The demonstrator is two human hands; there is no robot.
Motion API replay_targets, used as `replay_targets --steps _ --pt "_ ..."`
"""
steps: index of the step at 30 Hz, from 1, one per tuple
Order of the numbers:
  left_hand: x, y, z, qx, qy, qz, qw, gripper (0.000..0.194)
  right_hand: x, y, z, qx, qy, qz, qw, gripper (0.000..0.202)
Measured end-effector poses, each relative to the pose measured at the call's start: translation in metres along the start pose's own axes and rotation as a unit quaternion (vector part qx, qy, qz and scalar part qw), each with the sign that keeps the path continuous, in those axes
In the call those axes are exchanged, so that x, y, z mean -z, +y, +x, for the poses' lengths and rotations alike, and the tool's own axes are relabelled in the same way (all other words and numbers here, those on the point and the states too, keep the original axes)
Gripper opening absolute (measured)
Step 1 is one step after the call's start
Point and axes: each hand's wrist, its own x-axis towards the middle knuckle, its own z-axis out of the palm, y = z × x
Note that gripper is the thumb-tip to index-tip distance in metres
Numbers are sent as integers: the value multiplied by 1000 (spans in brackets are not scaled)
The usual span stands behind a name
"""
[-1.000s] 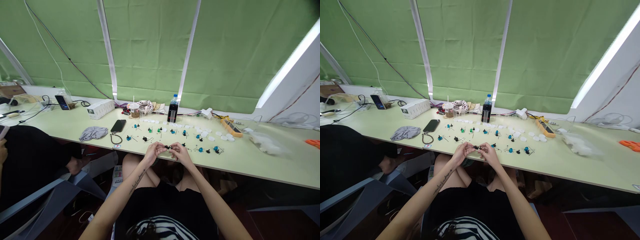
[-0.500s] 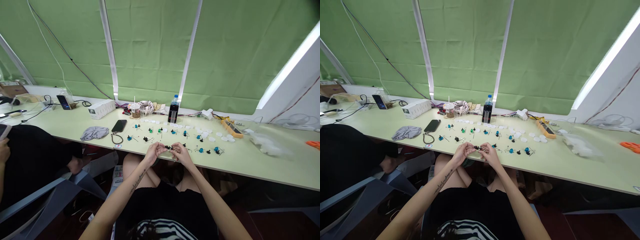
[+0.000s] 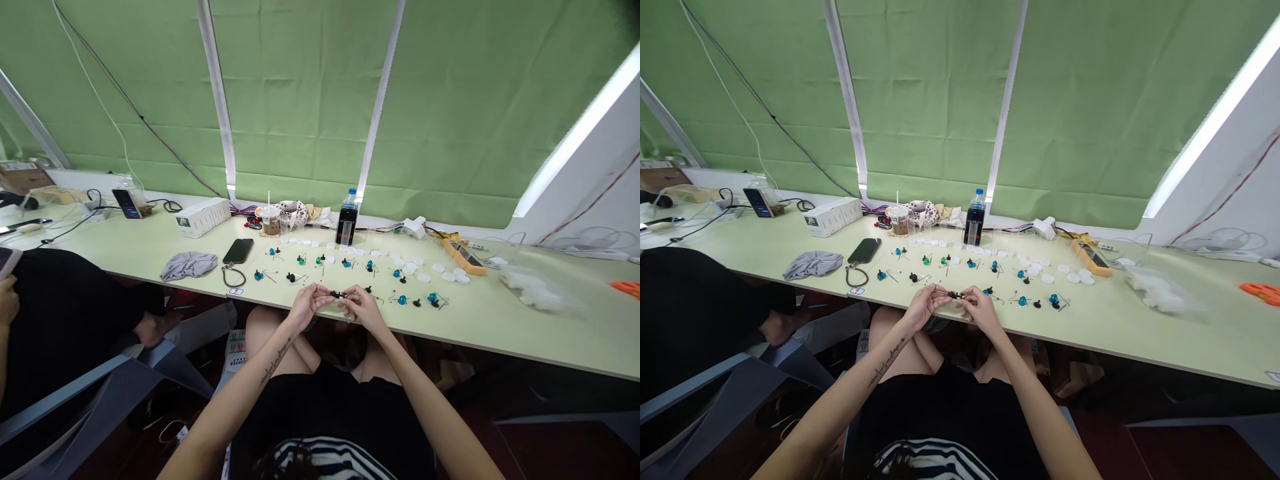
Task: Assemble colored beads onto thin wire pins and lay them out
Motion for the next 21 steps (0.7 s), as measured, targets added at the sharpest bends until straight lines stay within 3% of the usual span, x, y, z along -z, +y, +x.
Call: replay_targets --steps 8,15,21 --pt "1 -1 1 -5 -7 -1 1000 30 0 1 0 -10 -6 -2 1000 33" --pt "0 0 0 0 0 -2 1000 31 1 -3 -2 16 4 -16 1000 42" --pt "1 0 1 -8 -13 -10 1000 31 1 -2 -2 17 1 -16 1000 35"
